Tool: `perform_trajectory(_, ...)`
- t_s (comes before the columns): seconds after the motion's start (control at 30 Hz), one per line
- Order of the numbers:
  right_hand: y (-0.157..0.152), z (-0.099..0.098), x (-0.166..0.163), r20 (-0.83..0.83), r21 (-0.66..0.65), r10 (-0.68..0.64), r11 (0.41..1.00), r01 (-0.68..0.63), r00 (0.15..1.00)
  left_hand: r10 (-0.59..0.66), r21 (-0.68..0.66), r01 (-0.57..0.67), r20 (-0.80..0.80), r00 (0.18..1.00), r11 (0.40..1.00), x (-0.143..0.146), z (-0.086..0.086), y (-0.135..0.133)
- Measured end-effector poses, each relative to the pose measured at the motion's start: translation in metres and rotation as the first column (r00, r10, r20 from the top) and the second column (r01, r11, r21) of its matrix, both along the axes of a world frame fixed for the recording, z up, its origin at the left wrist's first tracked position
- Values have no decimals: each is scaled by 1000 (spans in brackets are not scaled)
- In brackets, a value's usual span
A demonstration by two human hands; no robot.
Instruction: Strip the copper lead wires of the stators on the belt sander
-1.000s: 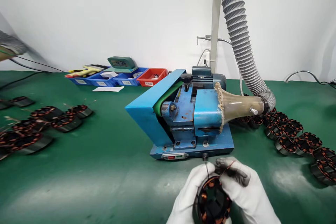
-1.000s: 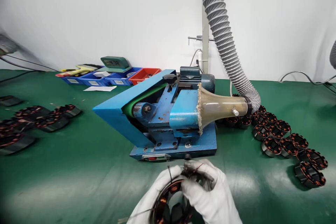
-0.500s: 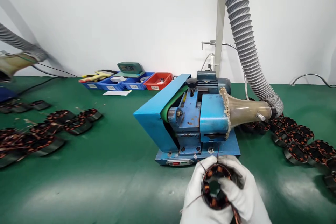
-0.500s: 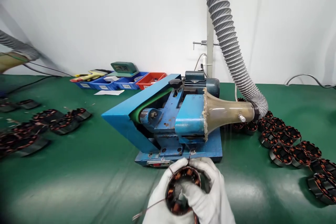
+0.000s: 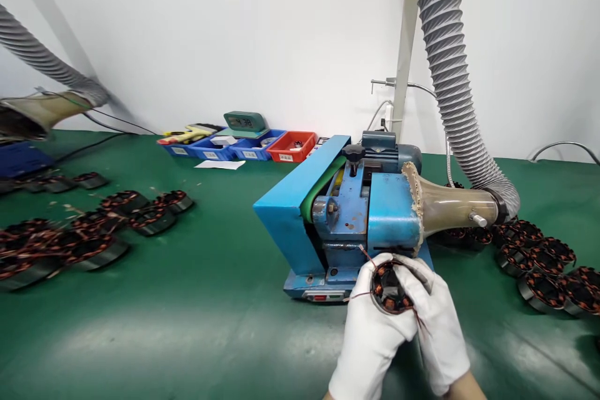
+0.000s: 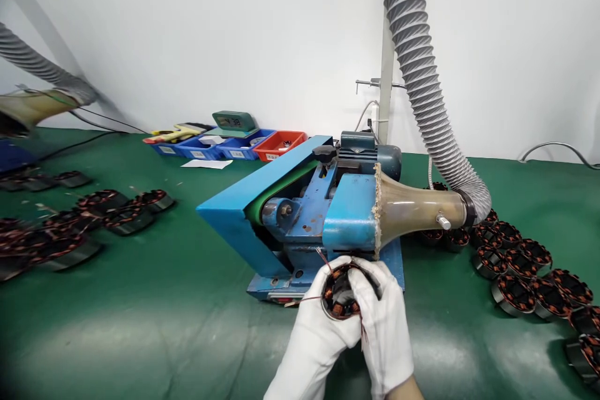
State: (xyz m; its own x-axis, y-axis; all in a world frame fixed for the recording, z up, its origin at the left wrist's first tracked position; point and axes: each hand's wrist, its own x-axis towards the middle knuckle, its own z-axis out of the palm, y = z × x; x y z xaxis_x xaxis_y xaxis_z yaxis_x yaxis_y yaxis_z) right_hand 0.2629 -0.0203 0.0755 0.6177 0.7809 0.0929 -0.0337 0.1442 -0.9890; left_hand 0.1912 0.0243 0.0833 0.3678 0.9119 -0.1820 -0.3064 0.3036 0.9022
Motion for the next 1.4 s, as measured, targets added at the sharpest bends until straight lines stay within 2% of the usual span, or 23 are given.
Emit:
perform_trajectory(0.2,-17,2,-8,-43,-22,10,1000,-11,999,-1,-93,2,11,1000,996,-12,-13,-9)
perform_trajectory(0.33,-31,-4,-10,75,-23,56,998,-54,996,-8,-140,8,3,1000,990,-24,-12,-18)
perform_trajectory(0.4,-28,-4,-9,95,-32,55,998,-52,994,-11,-162,12,10,1000,987,-21,-12,-16)
perform_trajectory(0.5,-16,3,-7,36,-63,34,997,-32,999,2,-167,4,39,999,986,-8,-12,-10)
perform_trajectory(0.67,-2,7,-3,-16,-42,-9,999,8,1000,25,-1,-25,16,1000,1000,1,-13,-4)
perform_trajectory(0.9,-4,11,-1,-24,-36,-3,999,3,1000,-15,6,15,4,1000,1000,3,-11,-4)
perform_trajectory(1.0,-18,10,-12,-58,-43,-18,999,16,998,-10,1,10,-2,1000,1000,-8,-7,-10)
perform_trajectory(1.1,-39,-2,-28,-54,-7,-89,996,89,995,-45,23,45,-29,999,999,-30,-4,-20)
perform_trajectory(1.17,-52,-12,-37,0,5,-130,991,130,991,-84,102,93,-96,992,990,-45,-6,-27)
perform_trajectory(1.27,-61,-23,-44,81,-19,-109,994,111,991,-72,266,133,-226,971,955,-63,-17,-34)
perform_trajectory(1.4,-67,-34,-42,113,-111,-66,991,78,991,53,420,75,-285,957,904,-96,-52,-40)
